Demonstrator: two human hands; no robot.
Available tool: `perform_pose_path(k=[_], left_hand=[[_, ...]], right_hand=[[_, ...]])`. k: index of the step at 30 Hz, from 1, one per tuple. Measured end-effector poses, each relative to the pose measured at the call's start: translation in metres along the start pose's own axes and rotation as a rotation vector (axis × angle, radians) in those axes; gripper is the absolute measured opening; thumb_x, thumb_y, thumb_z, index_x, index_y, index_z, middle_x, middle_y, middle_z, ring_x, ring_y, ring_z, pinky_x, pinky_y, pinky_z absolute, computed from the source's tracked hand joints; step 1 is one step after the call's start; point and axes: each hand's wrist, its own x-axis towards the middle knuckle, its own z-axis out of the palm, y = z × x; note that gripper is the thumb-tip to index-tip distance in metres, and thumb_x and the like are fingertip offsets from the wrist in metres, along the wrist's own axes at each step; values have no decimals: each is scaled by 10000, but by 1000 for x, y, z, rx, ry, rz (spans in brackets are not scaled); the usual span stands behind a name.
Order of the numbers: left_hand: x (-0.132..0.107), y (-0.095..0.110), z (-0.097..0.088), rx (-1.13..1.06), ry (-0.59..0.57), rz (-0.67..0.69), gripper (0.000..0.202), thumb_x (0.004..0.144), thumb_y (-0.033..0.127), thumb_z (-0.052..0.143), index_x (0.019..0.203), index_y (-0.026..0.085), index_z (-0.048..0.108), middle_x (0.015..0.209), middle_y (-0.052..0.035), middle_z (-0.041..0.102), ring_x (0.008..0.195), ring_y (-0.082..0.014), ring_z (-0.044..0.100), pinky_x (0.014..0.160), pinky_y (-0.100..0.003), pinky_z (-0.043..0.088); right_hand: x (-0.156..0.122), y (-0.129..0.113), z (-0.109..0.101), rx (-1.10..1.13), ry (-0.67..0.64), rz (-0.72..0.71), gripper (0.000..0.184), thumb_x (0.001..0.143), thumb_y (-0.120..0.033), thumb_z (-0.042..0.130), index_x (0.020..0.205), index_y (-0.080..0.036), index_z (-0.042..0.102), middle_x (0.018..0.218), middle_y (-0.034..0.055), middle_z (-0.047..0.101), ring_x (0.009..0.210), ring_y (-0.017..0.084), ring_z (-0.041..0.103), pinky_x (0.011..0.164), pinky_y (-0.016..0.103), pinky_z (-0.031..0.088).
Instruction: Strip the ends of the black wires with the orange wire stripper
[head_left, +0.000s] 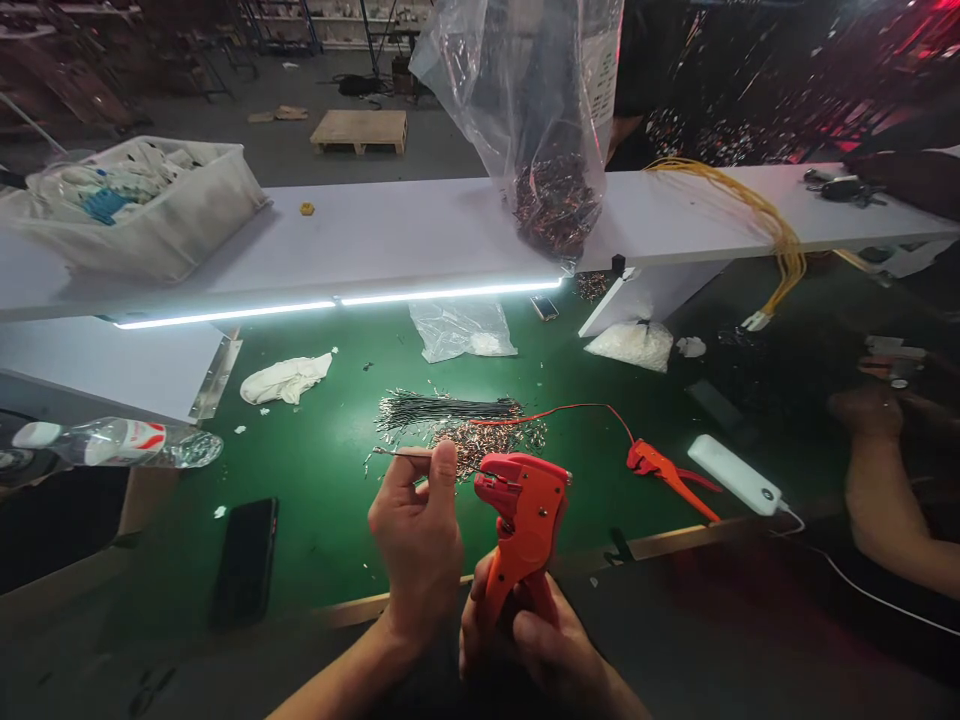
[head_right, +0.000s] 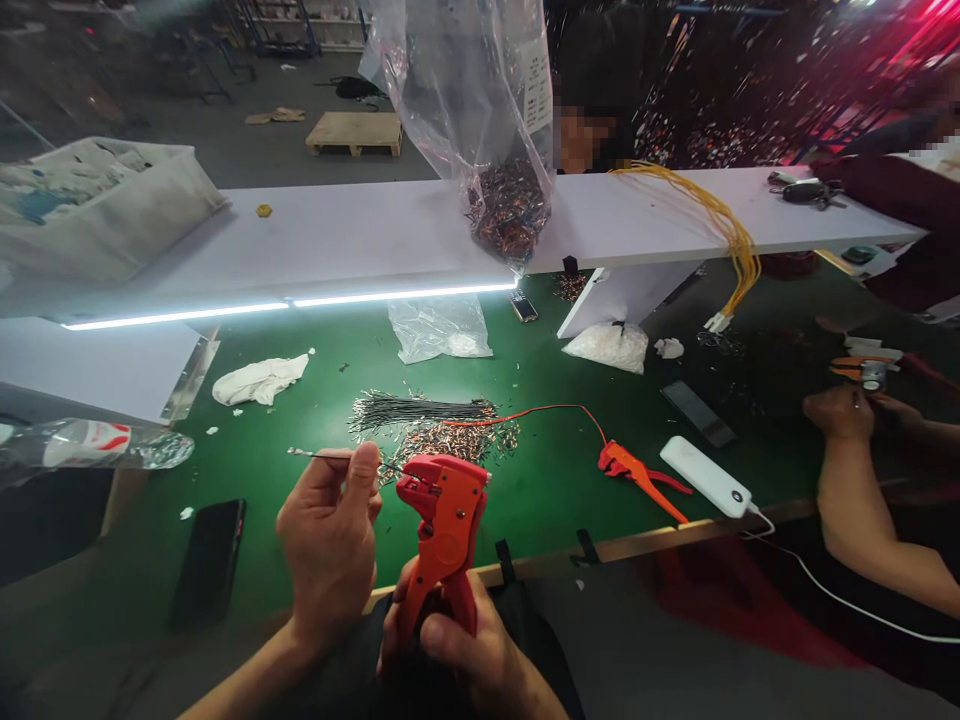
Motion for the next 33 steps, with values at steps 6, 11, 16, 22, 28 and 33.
perform_pose_path(k=[6,11,16,22,28,33], left_hand=[[1,5,1,60,39,140,263,829,355,630,643,181,565,509,66,451,448,-59,395,405,-167,340],[-1,1,3,48,67,261,204,846,286,626,680,194,551,570,65,484,488,-60,434,484,-174,405],[-5,-7,2,-46,37,172,186,875,319,618,741,201,565,681,37,552,552,-69,470,514,-188,413],[-4,-8,-1,-139,-143,208,220,907,351,571,764,192,623,696,8,565,593,-97,503,519,-213,409],[0,-10,-2,-108,-177,369,179,918,221,541,763,199,628,622,23,528,595,-106,500,563,-224,419],[1,-15,-4,-86,-140,602,145,915,122,514,877,202,629,664,13,584,614,-110,537,592,-240,454]], right_hand=[[2,2,-2,-38,24,24,365,832,-389,695,1079,-162,551,808,66,661,704,193,663,666,352,504],[2,3,-4,-61,36,41,407,791,-418,720,1055,-162,546,798,54,646,673,174,635,652,337,501],[2,2,-3,-39,18,77,462,753,-498,718,1018,-159,547,733,60,643,674,195,628,626,328,491],[2,-2,3,102,21,73,417,754,-490,705,961,-153,573,709,60,642,605,187,620,574,302,484],[1,-4,0,55,-35,50,369,789,-434,691,992,-154,563,755,77,647,663,202,638,607,314,483],[1,-3,-3,17,-23,79,423,766,-471,717,997,-153,562,743,74,648,660,205,639,628,337,492]])
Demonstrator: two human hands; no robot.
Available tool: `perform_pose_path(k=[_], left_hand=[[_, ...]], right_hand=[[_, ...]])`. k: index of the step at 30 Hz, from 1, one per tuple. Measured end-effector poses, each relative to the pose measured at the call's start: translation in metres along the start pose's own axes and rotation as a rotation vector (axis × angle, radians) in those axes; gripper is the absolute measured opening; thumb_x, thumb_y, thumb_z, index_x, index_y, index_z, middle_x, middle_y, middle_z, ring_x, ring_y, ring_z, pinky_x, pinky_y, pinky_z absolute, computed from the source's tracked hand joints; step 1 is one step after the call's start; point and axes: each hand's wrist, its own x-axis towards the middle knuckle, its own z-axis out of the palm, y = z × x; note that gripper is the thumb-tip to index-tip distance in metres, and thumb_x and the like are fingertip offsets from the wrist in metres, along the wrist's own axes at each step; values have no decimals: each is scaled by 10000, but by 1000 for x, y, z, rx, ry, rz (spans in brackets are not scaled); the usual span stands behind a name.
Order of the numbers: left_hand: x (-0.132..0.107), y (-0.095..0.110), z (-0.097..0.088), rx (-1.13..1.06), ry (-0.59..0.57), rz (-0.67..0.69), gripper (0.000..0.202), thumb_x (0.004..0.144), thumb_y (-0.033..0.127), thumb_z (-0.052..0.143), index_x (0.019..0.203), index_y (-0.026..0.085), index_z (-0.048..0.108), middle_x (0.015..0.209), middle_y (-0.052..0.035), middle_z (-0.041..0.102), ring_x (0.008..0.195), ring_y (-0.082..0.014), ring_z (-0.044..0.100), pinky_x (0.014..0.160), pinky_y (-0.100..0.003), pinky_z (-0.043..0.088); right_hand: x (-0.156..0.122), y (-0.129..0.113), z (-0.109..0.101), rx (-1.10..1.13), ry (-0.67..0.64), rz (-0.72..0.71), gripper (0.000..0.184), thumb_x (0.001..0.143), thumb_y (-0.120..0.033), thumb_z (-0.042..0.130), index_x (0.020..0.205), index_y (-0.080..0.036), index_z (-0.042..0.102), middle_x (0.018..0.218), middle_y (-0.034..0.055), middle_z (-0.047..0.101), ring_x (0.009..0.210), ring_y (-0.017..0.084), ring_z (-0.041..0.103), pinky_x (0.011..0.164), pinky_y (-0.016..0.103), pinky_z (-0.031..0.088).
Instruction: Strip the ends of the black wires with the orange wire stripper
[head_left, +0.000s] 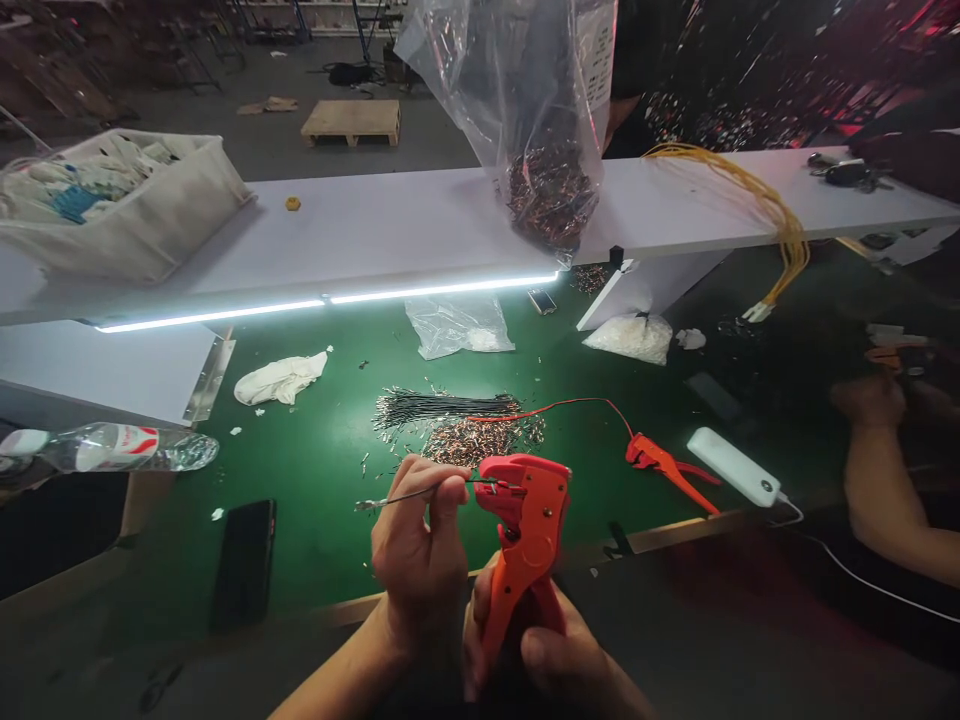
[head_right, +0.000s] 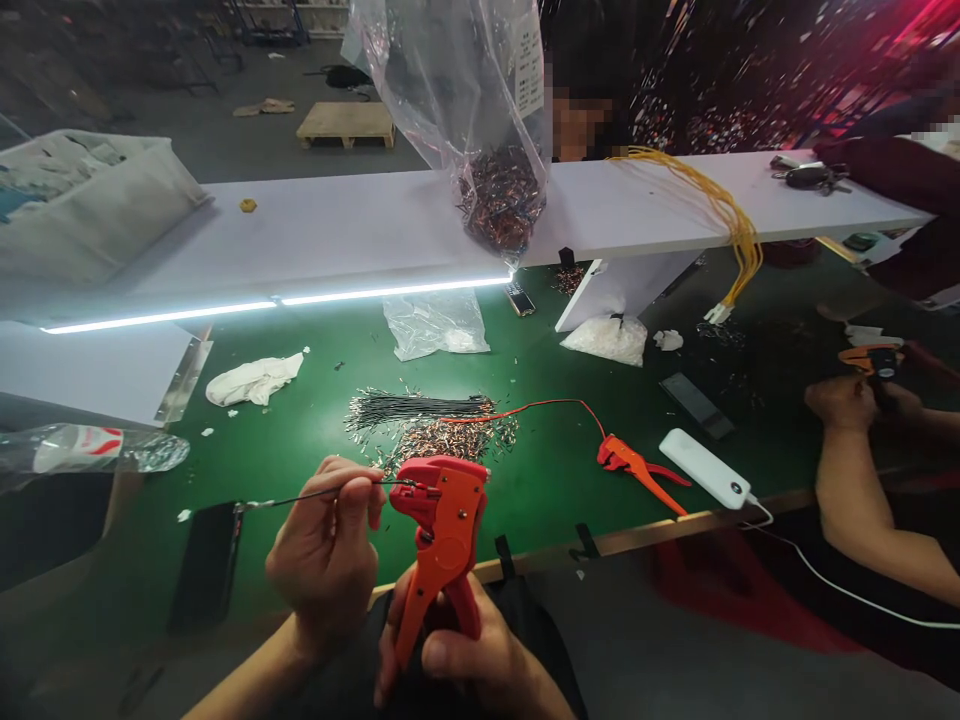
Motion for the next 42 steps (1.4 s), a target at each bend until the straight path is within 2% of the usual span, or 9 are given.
perform_pose_path(k=[4,6,10,23,31,42], left_hand=[[-2,-3,-3,53,-25,157,152,898,96,517,914,195,631,720,-11,646,631,-119,546,600,-258,469],[-3,-4,-4,60,-20,192,156,891,88,518,910,193,632,719,-10,653,627,-121,547,600,-263,468],[-2,-5,-4,59,-34,144,148,905,102,508,889,194,623,704,-14,641,624,-121,541,600,-264,471],[-3,-8,-6,50,-35,84,120,903,139,544,855,198,637,690,-14,640,615,-119,550,591,-250,481],[-3,-10,-7,57,-41,30,106,897,171,563,842,200,650,678,-11,631,614,-120,552,598,-251,479],[-4,-8,-5,55,-54,-13,119,887,149,555,834,202,648,676,-6,629,623,-123,552,598,-243,455]], right_hand=[[2,-1,0,-58,4,8,453,747,-512,723,979,-154,568,757,83,649,665,208,634,617,347,506],[3,-2,1,-59,17,9,457,740,-517,728,970,-154,571,735,78,646,657,208,631,609,347,508],[2,-2,3,-47,66,11,440,735,-508,735,942,-154,576,703,66,651,620,199,630,595,337,501],[2,1,-1,-66,63,-21,365,794,-495,681,859,-167,535,595,31,622,497,153,580,479,251,447],[1,8,-5,-95,127,-61,351,798,-489,686,802,-166,550,471,-30,545,417,140,546,607,373,539],[1,11,-5,-82,165,-150,290,888,-405,613,745,-166,533,398,-72,443,319,81,416,385,192,414]])
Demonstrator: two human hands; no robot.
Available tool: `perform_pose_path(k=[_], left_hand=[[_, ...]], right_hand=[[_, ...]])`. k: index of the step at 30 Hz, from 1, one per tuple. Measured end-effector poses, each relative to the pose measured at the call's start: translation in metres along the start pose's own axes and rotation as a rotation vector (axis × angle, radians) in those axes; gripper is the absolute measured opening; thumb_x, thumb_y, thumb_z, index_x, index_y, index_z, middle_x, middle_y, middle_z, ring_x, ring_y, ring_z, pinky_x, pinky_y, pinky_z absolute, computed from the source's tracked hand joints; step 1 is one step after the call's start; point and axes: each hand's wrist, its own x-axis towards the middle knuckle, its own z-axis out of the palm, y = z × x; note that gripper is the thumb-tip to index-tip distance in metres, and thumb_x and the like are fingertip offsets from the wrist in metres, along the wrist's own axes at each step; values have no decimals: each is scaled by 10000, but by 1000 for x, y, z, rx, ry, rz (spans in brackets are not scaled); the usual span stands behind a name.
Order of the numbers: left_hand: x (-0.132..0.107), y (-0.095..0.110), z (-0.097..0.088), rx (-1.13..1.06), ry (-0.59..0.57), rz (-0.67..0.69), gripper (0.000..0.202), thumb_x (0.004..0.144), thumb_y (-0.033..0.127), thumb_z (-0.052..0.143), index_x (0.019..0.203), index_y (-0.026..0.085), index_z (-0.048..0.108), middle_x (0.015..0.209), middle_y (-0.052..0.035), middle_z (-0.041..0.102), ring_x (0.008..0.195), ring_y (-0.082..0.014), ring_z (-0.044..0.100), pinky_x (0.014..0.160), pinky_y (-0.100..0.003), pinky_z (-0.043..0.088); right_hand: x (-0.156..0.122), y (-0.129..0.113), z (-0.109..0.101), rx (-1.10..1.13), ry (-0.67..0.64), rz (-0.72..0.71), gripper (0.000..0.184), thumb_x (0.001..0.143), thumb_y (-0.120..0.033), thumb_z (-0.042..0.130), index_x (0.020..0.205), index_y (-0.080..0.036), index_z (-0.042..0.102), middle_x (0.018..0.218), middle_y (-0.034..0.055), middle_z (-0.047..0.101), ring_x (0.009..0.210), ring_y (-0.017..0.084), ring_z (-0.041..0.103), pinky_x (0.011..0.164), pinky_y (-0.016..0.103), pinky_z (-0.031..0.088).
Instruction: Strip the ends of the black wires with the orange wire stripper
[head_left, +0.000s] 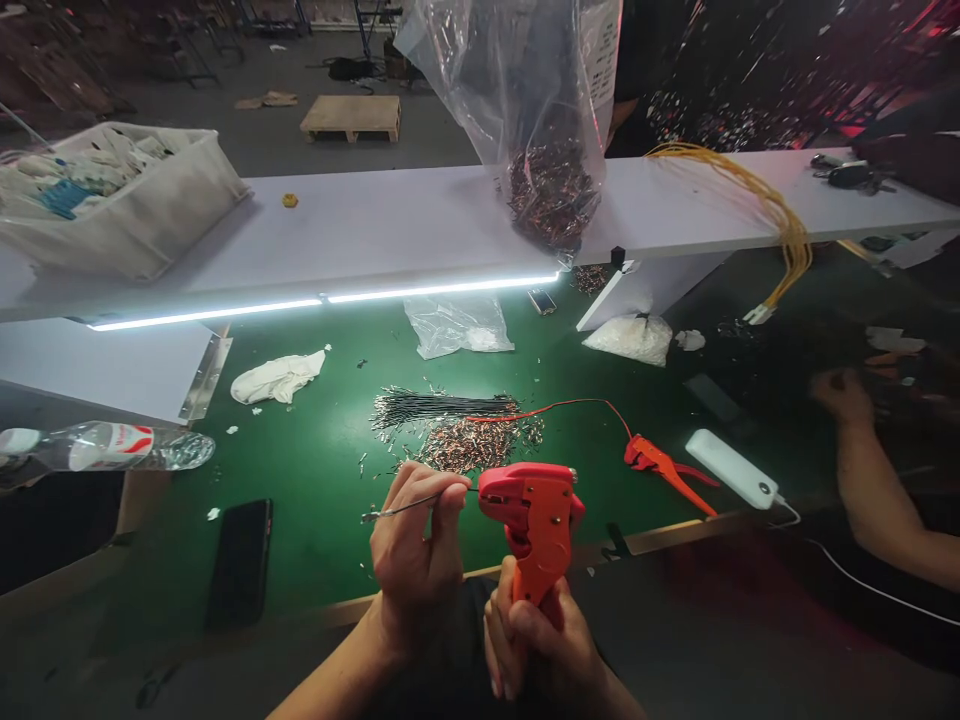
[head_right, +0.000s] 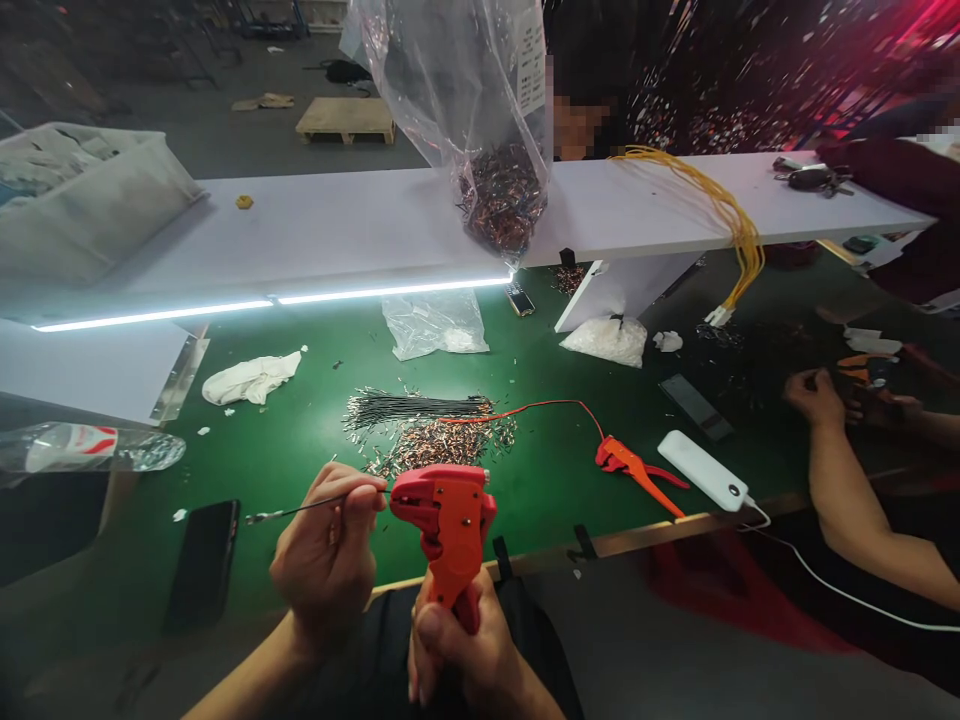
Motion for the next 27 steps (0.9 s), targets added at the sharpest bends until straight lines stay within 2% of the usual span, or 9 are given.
perform_pose_path(k=[2,5,8,10,14,17,20,23,27], left_hand=[[0,1,1,-4,-4,-1,119,889,155,553,835,202,648,661,-2,617,615,-123,548,591,-241,453],[0,5,3,-18,4,-60,133,904,173,537,815,196,633,653,4,585,606,-113,525,589,-232,445],[2,7,5,-38,40,-201,192,924,229,525,755,190,609,625,20,541,573,-96,495,547,-207,417],[3,6,5,-49,58,-305,224,928,285,531,739,187,602,610,32,530,523,-81,478,496,-193,394],[5,2,3,-57,35,-411,253,919,365,549,744,187,592,602,47,526,468,-66,457,442,-183,370],[3,-1,3,-46,-27,-410,272,921,383,538,738,188,582,623,39,529,511,-72,468,478,-183,386],[-1,-6,2,-20,-119,-461,312,913,434,522,729,186,566,634,32,523,524,-77,447,495,-188,376],[-8,-18,-1,11,-219,-576,377,902,503,488,705,186,535,613,35,492,513,-80,407,482,-196,339],[-27,-45,-11,12,-322,-674,475,848,577,511,585,187,444,529,55,380,481,-75,329,472,-203,298]], right_hand=[[0,-1,1,8,-6,-8,299,891,-417,605,740,-169,530,405,-73,439,319,77,407,381,190,412],[2,-6,4,19,-33,15,366,835,-514,636,848,-154,573,550,-2,564,467,135,556,507,273,499],[4,-13,8,39,-51,51,494,782,-593,649,1004,-156,591,748,71,643,685,206,631,661,361,520],[5,-16,10,46,-30,52,486,792,-590,640,1043,-175,593,792,70,648,719,208,626,697,371,512],[10,-20,9,-40,92,-30,346,856,-494,616,1050,-212,572,804,49,653,726,200,628,730,370,506],[19,-24,3,-258,293,-10,320,866,-489,583,1029,-219,525,792,37,646,715,206,633,715,368,516],[28,-26,-17,-568,487,103,409,826,-578,566,971,-198,526,792,37,637,687,213,638,678,353,522],[29,-25,-49,-724,586,182,359,792,-498,652,908,-168,568,702,7,597,608,189,612,627,314,494],[14,-15,-98,-904,725,316,225,831,-378,641,887,-166,589,647,-29,581,528,164,598,550,281,460]])
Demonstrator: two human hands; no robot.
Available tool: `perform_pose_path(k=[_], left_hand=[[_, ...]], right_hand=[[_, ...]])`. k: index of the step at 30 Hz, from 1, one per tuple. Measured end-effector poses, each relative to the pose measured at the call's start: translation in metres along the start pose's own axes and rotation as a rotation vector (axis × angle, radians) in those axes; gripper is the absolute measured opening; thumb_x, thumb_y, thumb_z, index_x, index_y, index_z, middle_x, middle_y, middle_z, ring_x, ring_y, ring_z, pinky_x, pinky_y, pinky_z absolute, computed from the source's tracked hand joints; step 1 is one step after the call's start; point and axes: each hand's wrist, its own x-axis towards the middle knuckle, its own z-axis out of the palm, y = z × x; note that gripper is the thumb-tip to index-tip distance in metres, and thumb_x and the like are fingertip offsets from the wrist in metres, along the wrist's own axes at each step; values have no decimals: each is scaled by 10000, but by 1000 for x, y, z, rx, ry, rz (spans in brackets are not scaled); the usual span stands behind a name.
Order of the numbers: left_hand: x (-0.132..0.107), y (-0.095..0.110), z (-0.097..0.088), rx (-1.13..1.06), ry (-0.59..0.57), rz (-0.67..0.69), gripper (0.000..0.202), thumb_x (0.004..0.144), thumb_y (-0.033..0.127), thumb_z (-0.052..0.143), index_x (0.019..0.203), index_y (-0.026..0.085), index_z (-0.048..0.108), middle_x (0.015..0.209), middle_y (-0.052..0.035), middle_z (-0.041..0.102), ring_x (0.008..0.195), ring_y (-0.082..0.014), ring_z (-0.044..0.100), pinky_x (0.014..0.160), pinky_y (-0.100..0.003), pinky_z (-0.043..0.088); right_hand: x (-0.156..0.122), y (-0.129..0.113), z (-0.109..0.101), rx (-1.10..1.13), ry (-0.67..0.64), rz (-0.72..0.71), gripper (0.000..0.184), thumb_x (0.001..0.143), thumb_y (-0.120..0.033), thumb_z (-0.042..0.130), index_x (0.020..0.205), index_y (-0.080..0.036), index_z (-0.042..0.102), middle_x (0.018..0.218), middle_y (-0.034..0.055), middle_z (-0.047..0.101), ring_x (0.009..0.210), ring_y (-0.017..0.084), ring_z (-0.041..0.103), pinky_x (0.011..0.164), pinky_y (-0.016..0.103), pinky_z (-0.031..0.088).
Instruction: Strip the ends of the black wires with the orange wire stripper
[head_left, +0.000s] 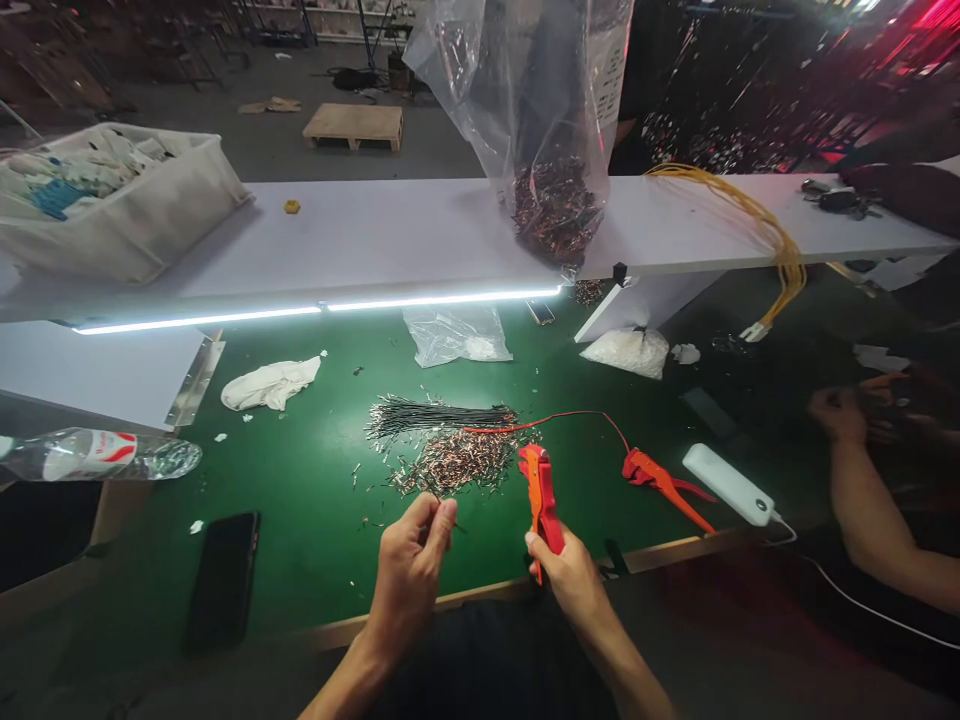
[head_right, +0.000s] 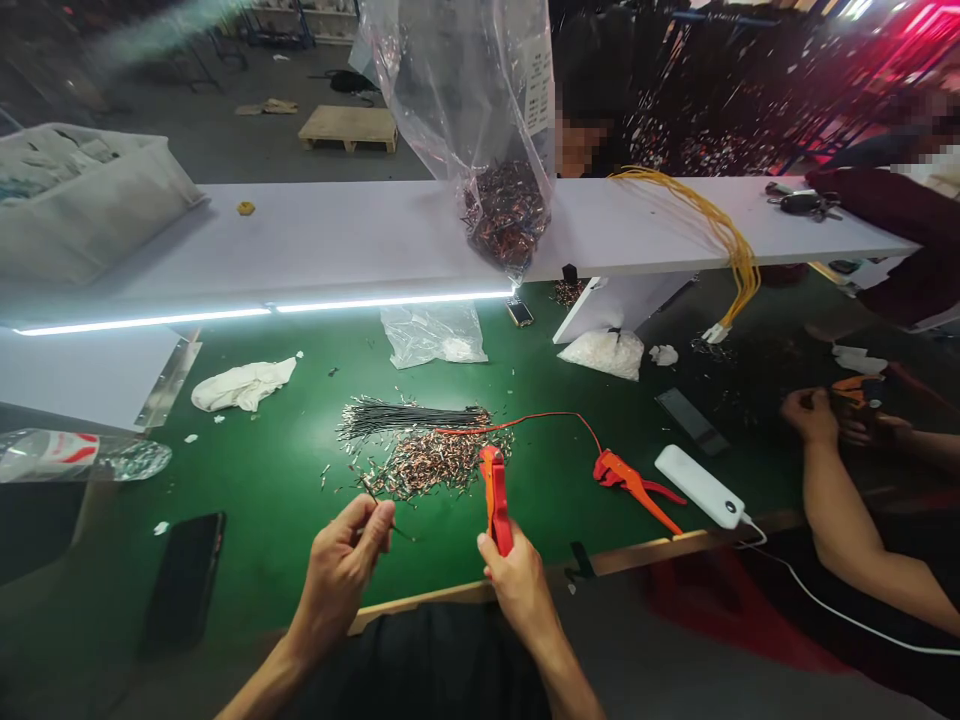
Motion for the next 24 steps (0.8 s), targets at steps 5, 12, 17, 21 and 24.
perform_pose_path(k=[5,12,17,21,24], left_hand=[[-10,-39,-8,14,-63,-126,566,738,676,576,513,184,409,484,59,322,473,-74,295,465,-210,245],[-2,-31,-12,-107,-87,-204,596,656,720,639,512,177,441,461,58,361,453,-67,313,439,-192,252],[19,15,-17,-273,-112,-226,510,731,679,606,644,187,505,447,75,389,393,-65,292,361,-184,243],[22,48,-18,-352,-103,-200,470,772,627,607,660,184,496,462,75,403,402,-57,296,361,-169,267],[18,60,-12,-358,-104,-168,453,785,598,615,657,177,509,457,73,411,397,-51,303,361,-162,269]], right_hand=[[14,50,-17,-131,26,143,191,939,-293,588,824,-141,588,628,-62,550,463,81,500,479,220,441],[2,41,-9,142,-183,68,438,808,-593,618,856,-162,554,682,-13,570,550,155,593,545,299,494],[-38,-8,-2,373,-466,-55,538,763,-639,622,1006,-160,590,800,55,633,687,226,652,646,371,523],[-60,-43,11,598,-604,-188,377,819,-482,681,1014,-166,615,823,60,639,699,203,647,632,335,505],[-62,-70,24,747,-458,-236,249,863,-380,658,1017,-189,613,932,63,652,717,189,655,667,333,507]])
